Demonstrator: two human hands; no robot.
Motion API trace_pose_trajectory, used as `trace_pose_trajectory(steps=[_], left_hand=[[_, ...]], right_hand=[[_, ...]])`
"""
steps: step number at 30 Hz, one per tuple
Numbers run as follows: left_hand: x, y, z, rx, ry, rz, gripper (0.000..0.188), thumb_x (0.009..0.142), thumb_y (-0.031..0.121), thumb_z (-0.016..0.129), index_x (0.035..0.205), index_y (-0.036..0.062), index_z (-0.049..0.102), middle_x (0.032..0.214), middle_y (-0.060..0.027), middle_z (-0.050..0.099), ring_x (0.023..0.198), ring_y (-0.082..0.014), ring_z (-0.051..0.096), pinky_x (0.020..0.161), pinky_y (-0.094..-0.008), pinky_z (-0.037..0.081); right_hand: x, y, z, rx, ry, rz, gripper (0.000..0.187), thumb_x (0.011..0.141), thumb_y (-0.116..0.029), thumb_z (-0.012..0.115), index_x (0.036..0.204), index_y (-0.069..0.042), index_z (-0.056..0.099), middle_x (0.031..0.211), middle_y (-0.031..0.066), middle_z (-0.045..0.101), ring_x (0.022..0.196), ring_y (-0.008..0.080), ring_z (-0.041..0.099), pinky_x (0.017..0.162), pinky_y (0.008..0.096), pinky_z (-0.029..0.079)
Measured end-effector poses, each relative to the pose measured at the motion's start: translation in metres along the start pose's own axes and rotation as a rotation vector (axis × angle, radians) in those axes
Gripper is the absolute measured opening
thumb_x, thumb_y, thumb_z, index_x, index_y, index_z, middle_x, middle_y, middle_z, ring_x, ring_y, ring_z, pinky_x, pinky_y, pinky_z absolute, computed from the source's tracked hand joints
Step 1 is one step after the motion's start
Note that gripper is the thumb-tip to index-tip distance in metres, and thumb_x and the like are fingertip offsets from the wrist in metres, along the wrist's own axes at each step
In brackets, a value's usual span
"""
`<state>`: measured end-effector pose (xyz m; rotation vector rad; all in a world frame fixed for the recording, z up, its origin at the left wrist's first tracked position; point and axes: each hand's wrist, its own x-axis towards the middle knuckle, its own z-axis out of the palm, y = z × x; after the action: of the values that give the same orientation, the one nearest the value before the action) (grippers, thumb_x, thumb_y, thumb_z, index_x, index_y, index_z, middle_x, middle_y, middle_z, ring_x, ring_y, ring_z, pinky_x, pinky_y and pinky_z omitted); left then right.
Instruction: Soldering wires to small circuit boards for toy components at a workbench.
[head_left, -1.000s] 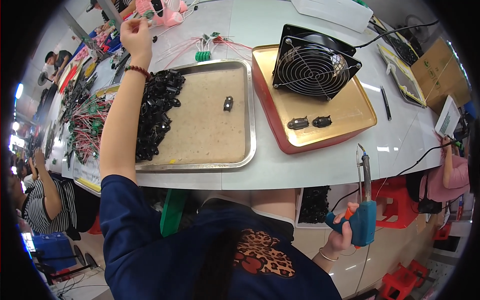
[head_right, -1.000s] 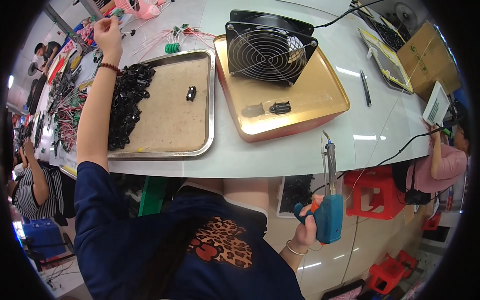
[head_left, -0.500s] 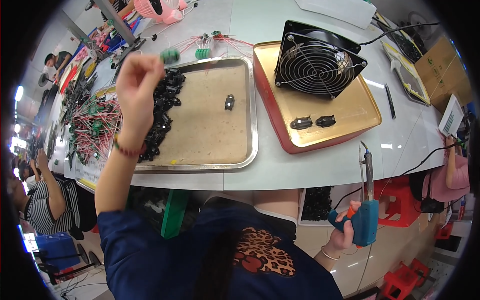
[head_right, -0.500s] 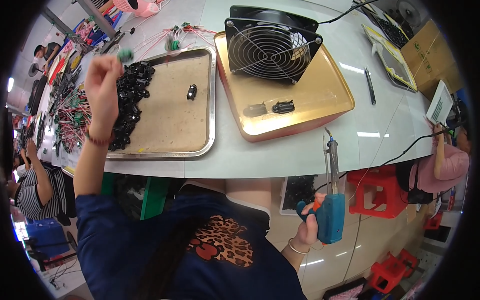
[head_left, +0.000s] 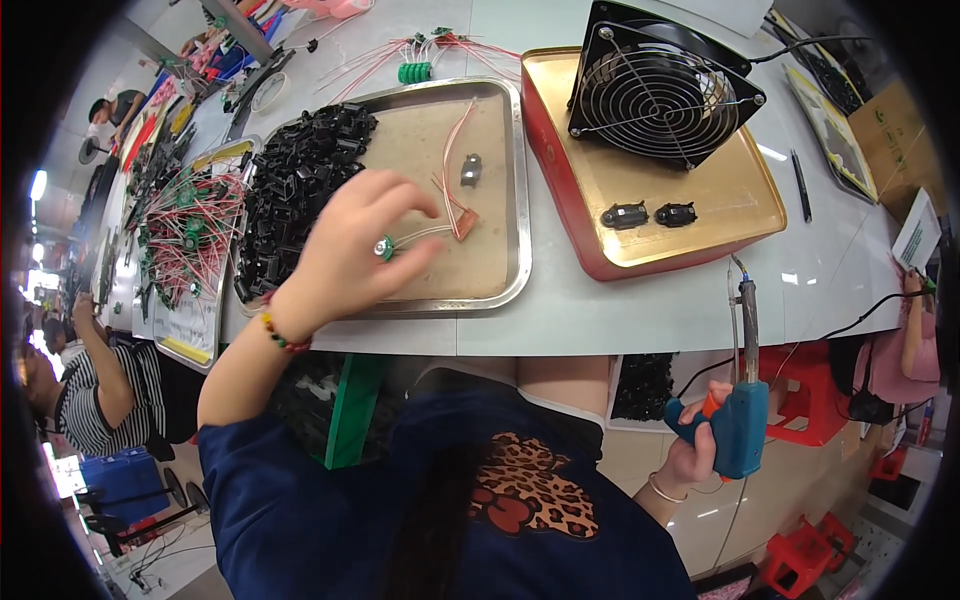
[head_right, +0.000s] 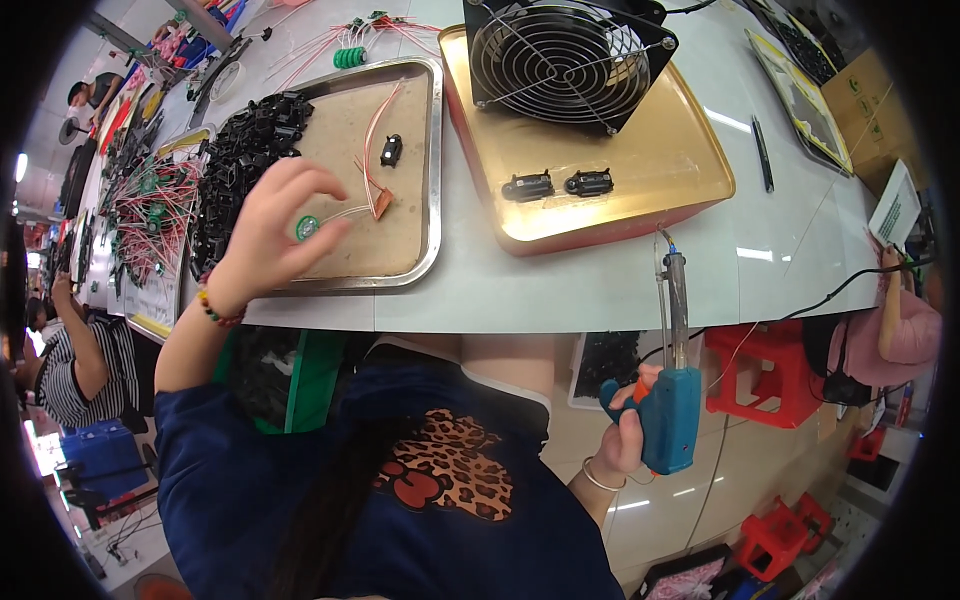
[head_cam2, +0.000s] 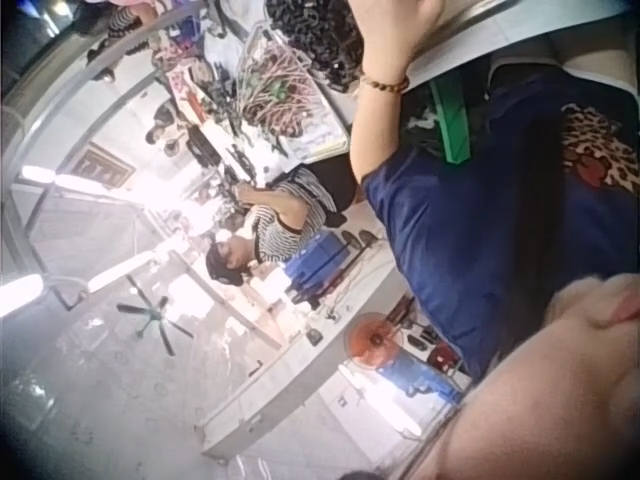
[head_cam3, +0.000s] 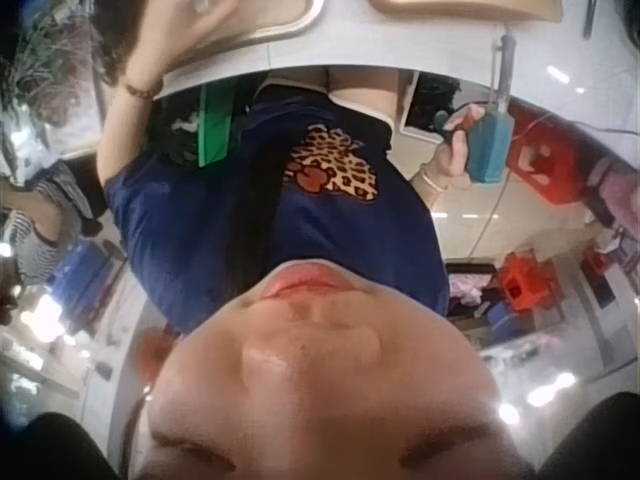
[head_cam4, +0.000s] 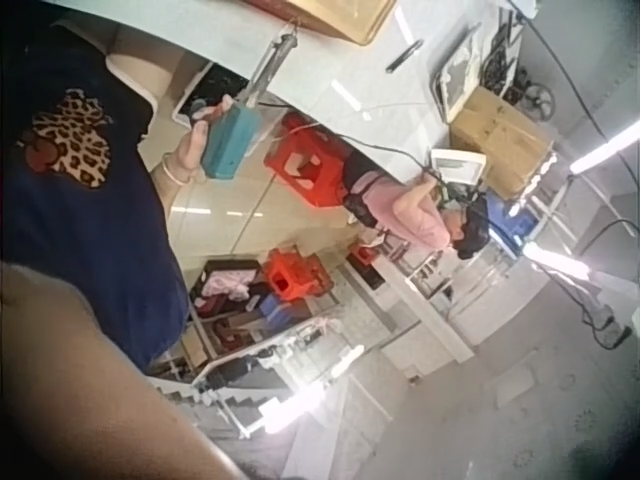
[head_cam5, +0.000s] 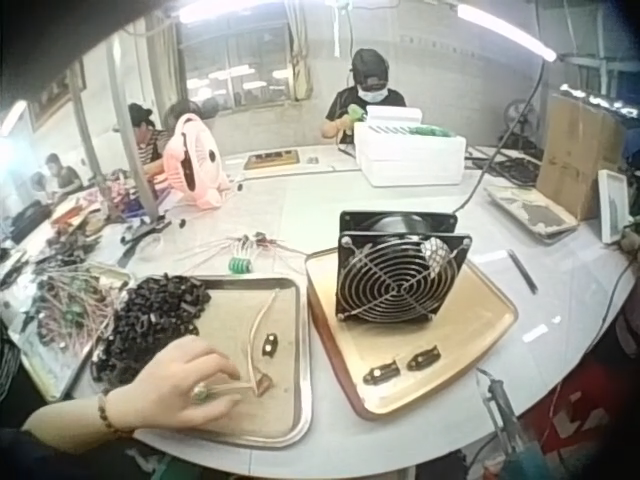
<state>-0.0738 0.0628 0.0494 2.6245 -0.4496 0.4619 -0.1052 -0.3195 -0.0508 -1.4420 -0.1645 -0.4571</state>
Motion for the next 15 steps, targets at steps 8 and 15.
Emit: trace_pose_trajectory(steps=[8,15], left_hand=[[0.014,-0.011,0.033,0.206,-0.173,-0.059,0.014,0.074,0.012,0.064,0.080,0.0033,0.055,0.085,-0.0102,0.054,0.083,-0.0285,0.052,0.072,-0.0364,0.044],[0.001,-0.021,0.033,0.038,-0.189,-0.051,0.013,0.075,0.007,0.061,0.083,0.0016,0.052,0.085,-0.0125,0.049,0.083,-0.0296,0.050,0.074,-0.0368,0.043]], right_hand=[[-0.003,0.000,-0.009,-0.033,0.032,-0.018,0.045,0.071,-0.016,0.055,0.109,0.009,0.051,0.106,0.0193,0.055,0.056,0.0140,0.051,0.053,0.0231,0.042],[-0.003,0.007,-0.013,0.016,0.045,0.007,0.042,0.071,-0.013,0.054,0.108,0.008,0.052,0.107,0.0189,0.054,0.058,0.0139,0.052,0.054,0.0233,0.042]])
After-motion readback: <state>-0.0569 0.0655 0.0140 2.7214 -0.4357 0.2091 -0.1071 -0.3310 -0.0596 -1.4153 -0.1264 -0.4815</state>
